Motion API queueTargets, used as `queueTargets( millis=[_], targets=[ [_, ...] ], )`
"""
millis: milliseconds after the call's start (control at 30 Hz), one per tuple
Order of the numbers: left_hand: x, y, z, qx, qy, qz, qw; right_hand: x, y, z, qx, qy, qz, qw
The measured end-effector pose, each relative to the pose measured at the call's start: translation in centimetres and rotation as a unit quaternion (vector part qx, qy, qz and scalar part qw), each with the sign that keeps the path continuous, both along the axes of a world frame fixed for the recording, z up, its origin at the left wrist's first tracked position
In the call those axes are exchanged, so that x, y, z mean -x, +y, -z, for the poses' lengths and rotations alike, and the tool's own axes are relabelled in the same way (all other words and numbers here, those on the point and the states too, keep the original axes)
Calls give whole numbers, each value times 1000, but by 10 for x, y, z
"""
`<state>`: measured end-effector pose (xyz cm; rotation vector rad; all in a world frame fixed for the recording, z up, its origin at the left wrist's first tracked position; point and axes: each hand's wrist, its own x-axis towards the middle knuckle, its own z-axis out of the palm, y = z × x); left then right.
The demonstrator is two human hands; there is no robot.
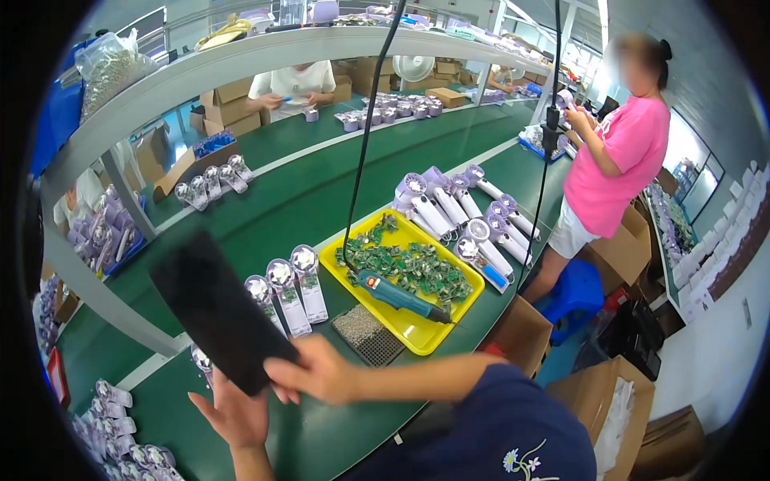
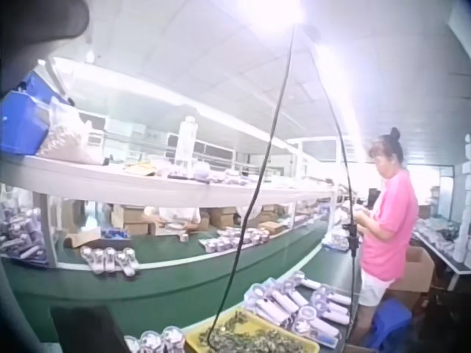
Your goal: Assemble mini handheld fans by installing PCB boards and using an electric screwdriver to secure them inside the plastic casing on a factory assembly line.
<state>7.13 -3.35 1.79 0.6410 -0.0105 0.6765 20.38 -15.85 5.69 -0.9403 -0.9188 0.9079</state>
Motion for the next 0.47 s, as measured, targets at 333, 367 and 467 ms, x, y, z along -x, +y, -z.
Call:
queueTargets(
  millis=[333,367,467],
  targets=[
    [-17,-8,52,9,61,152,986,10,-32,121,140,36,-105,984],
    [-18,-6,57,-10,44,158,986,8,-33,123,135,34,-122,983],
    [-19,-3,68,-18,13,150,988,10,-26,128,136,60,-134,980]
  ],
)
